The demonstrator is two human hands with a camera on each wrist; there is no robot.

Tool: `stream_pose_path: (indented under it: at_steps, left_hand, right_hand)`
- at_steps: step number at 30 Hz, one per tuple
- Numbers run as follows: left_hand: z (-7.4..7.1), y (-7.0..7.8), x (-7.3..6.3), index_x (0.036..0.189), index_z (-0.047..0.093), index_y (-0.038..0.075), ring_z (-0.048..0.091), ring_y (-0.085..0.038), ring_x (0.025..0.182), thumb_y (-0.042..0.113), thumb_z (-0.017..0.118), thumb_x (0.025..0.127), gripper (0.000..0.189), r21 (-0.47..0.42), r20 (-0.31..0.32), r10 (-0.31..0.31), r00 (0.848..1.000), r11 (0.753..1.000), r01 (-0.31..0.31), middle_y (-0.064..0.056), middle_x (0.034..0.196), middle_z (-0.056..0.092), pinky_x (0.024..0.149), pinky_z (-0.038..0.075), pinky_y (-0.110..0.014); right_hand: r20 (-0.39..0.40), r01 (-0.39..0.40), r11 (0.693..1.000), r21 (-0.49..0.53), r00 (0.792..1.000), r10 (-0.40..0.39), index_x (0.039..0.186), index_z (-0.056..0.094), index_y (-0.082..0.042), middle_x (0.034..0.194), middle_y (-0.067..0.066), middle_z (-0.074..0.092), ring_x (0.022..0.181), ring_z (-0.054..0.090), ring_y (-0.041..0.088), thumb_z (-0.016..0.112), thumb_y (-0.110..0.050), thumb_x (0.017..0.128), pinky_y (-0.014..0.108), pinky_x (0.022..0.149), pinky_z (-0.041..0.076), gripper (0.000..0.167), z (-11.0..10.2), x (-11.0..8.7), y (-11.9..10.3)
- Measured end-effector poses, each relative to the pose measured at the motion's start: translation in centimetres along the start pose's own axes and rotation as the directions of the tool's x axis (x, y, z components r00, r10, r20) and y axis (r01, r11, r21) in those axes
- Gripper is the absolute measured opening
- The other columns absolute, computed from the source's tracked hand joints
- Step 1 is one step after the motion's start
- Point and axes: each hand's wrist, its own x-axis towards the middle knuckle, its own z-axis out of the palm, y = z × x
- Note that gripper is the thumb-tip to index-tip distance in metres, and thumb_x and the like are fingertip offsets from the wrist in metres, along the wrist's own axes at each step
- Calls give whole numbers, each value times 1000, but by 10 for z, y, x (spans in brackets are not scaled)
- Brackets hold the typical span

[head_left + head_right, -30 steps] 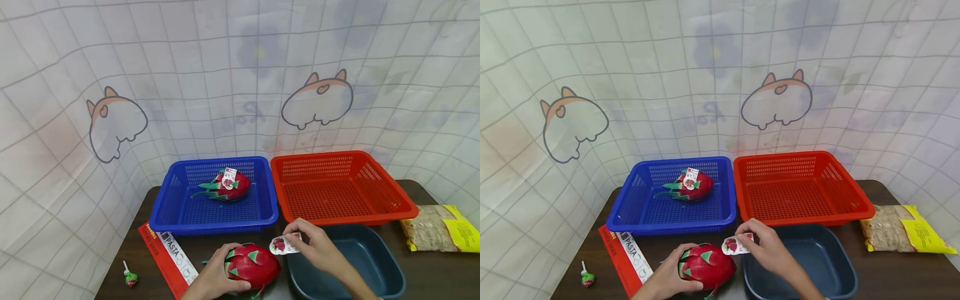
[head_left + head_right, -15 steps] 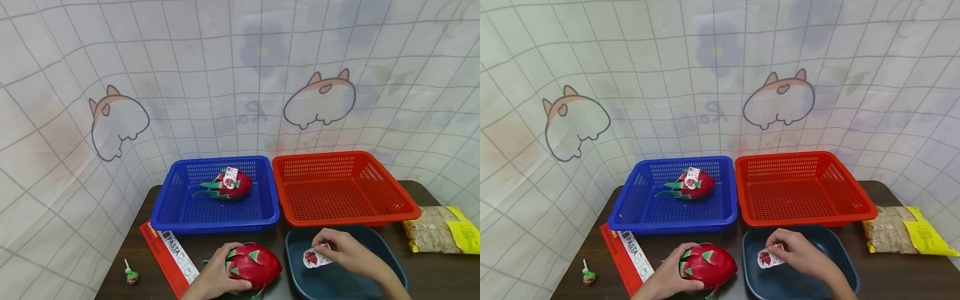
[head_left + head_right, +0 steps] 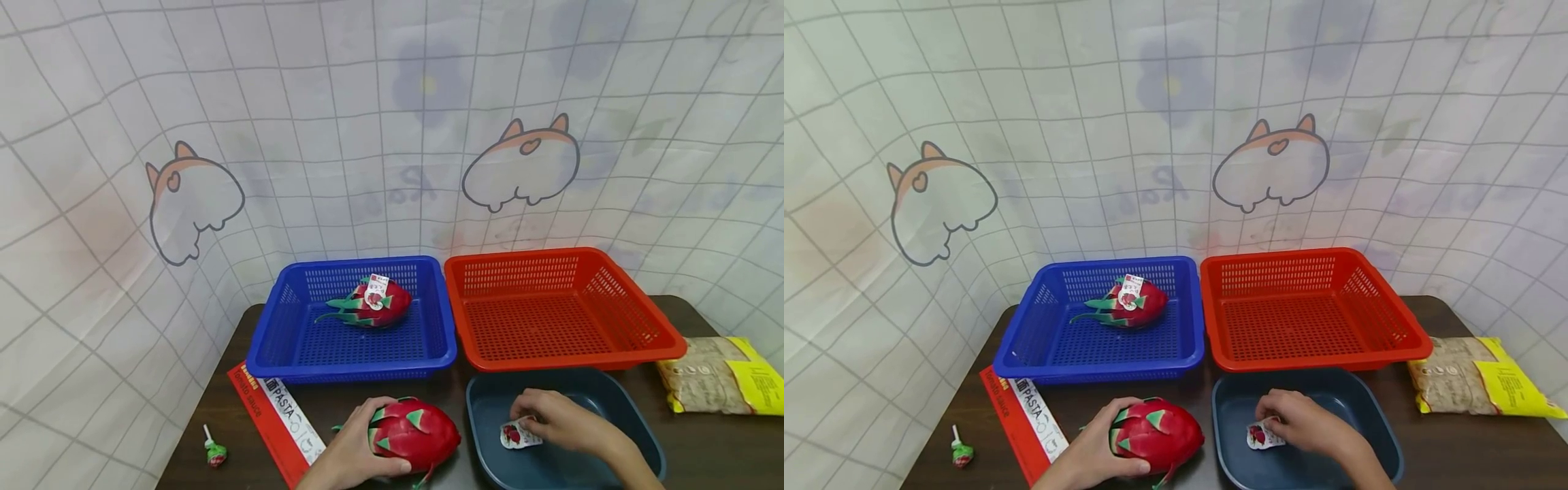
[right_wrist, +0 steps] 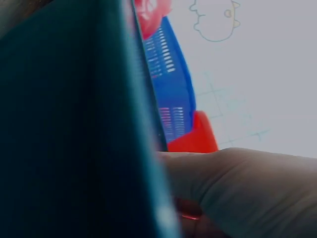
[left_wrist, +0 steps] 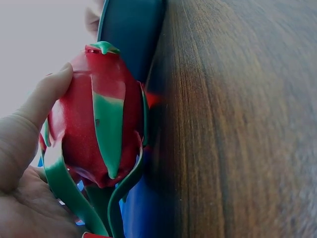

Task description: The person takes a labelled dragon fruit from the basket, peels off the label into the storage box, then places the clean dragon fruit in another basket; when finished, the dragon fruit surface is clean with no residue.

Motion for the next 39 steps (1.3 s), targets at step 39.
stream_pose_path:
  at_steps: [39]
  left_hand:
    - [0,0,1,136,42,22,49,-27,117,50,81,71,81,5,2,-14,1000,1000,14,-8,129,50,77,59,-42]
  right_hand:
    - [26,-136,981,-140,990,141,98,58,-20,90,-8,50,73,43,-2,75,-12,81,20,59,38,25,21,-2,17]
